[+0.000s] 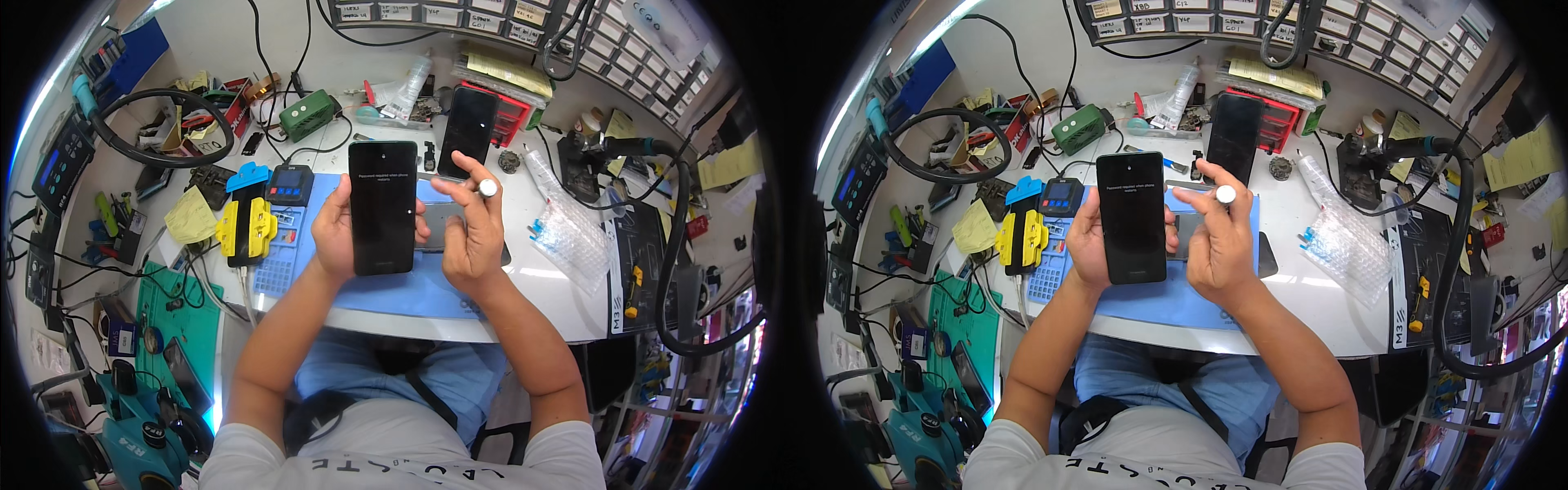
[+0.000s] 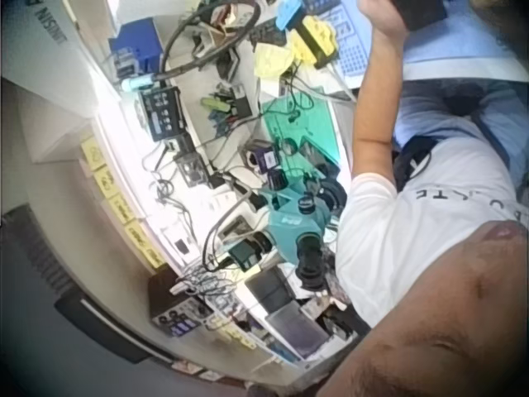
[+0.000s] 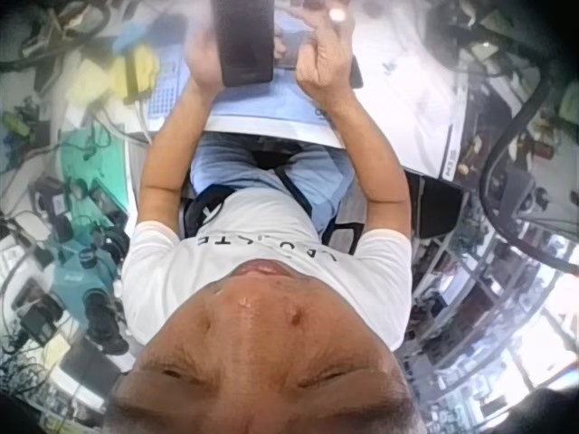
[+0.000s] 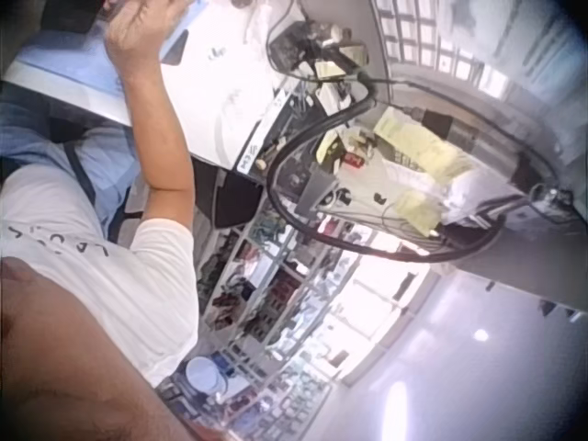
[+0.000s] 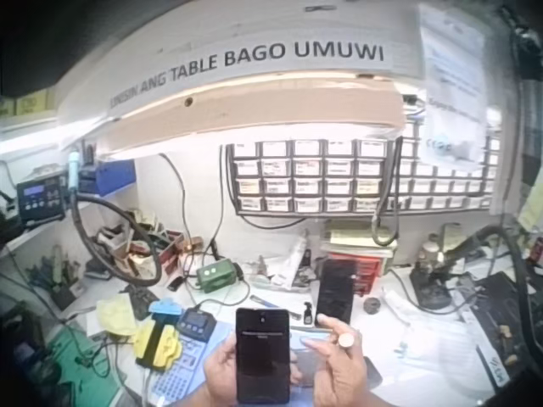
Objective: The person disassembles a smartphone, removes the back cover, and uses a precision screwdriver to adjust internal components. They repeatedly open and close the device, inspecting the battery and connectors while working at a cluttered electronics repair bench.
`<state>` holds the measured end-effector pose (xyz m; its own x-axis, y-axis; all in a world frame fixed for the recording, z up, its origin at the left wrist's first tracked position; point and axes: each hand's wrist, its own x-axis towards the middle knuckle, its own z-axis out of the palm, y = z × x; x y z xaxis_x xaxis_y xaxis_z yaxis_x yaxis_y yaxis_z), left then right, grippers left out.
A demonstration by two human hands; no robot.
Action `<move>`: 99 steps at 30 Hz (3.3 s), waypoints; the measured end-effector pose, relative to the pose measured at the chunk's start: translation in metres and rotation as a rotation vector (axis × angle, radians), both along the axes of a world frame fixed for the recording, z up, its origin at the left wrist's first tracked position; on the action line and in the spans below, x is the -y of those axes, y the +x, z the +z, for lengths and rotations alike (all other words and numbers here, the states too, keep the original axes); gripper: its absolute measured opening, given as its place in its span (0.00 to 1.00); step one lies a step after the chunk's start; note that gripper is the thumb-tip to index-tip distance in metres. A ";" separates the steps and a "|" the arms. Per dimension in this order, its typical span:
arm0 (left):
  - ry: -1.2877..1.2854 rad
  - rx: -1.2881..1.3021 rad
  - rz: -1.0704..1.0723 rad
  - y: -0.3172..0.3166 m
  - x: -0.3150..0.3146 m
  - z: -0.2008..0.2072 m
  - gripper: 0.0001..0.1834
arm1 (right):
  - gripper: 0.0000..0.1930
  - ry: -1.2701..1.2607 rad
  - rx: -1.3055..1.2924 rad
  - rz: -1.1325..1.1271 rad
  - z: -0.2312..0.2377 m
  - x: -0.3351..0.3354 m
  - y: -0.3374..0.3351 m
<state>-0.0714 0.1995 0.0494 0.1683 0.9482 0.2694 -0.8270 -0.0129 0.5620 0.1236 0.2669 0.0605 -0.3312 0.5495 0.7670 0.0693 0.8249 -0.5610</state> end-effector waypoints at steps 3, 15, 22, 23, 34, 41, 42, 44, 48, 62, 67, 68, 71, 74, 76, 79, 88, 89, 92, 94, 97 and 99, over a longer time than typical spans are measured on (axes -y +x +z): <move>-0.038 -0.013 0.100 -0.008 -0.002 -0.002 0.44 | 0.24 -0.097 -0.077 0.028 0.001 0.001 -0.008; -0.042 0.299 0.336 -0.036 -0.004 0.010 0.45 | 0.31 -0.445 -0.107 0.220 -0.028 -0.006 -0.027; 0.025 0.251 0.237 -0.047 -0.007 -0.007 0.45 | 0.26 -0.489 -0.080 0.237 -0.035 -0.004 -0.034; 0.026 0.234 0.244 -0.047 -0.007 -0.008 0.44 | 0.26 -0.483 -0.062 0.231 -0.035 -0.004 -0.035; -0.357 -0.207 0.706 -0.020 -0.016 0.001 0.28 | 0.32 -0.482 -0.428 0.194 -0.013 -0.010 -0.019; -0.313 -0.531 0.580 0.004 -0.012 -0.003 0.25 | 0.31 -0.475 -0.576 0.110 -0.002 -0.023 -0.004; -0.305 -0.560 0.559 0.008 -0.010 0.000 0.24 | 0.31 -0.483 -0.589 0.108 0.000 -0.023 -0.003; -0.277 -0.616 0.517 0.013 -0.007 0.003 0.24 | 0.31 -0.461 -0.595 0.136 0.000 -0.023 -0.003; -0.209 -0.656 0.458 0.017 -0.006 0.003 0.25 | 0.31 -0.467 -0.609 0.189 0.000 -0.024 -0.001; -0.163 -0.647 0.376 0.014 -0.003 0.000 0.31 | 0.31 -0.584 -0.526 0.382 -0.006 -0.013 -0.009; -0.153 -0.649 0.368 0.015 -0.003 0.000 0.32 | 0.31 -0.568 -0.507 0.402 -0.009 -0.012 -0.010; -0.155 -0.648 0.369 0.015 -0.003 -0.001 0.32 | 0.31 -0.566 -0.505 0.403 -0.010 -0.012 -0.011; -0.156 -0.649 0.366 0.015 -0.003 -0.001 0.32 | 0.31 -0.570 -0.503 0.400 -0.010 -0.012 -0.011; -0.152 -0.659 0.365 0.015 -0.003 -0.001 0.31 | 0.31 -0.577 -0.496 0.405 -0.011 -0.013 -0.010; -0.150 -0.665 0.367 0.015 -0.003 -0.001 0.31 | 0.31 -0.582 -0.497 0.403 -0.010 -0.013 -0.010; -0.142 -0.662 0.363 0.013 -0.005 -0.005 0.31 | 0.31 -0.570 -0.503 0.397 -0.010 -0.013 -0.010; -0.162 -0.648 0.356 0.015 -0.004 -0.002 0.30 | 0.31 -0.547 -0.502 0.386 -0.011 -0.013 -0.010; -0.165 -0.647 0.353 0.015 -0.004 -0.002 0.30 | 0.31 -0.540 -0.502 0.386 -0.011 -0.014 -0.010; -0.170 -0.640 0.354 0.014 -0.003 -0.002 0.30 | 0.31 -0.527 -0.500 0.385 -0.010 -0.013 -0.011; -0.167 -0.631 0.361 0.014 -0.004 -0.004 0.30 | 0.31 -0.488 -0.473 0.376 -0.009 -0.011 -0.011; -0.184 -0.651 0.347 0.014 -0.004 -0.002 0.31 | 0.31 -0.384 -0.423 0.351 -0.012 -0.011 -0.011; -0.179 -0.644 0.357 0.014 -0.005 -0.004 0.31 | 0.32 -0.335 -0.402 0.343 -0.013 -0.009 -0.012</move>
<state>-0.0572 0.2041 0.0452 -0.0850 0.9947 0.0586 -0.2973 -0.0814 0.9513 0.1120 0.2762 0.0472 -0.2531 0.6955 0.6725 -0.4385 0.5371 -0.7206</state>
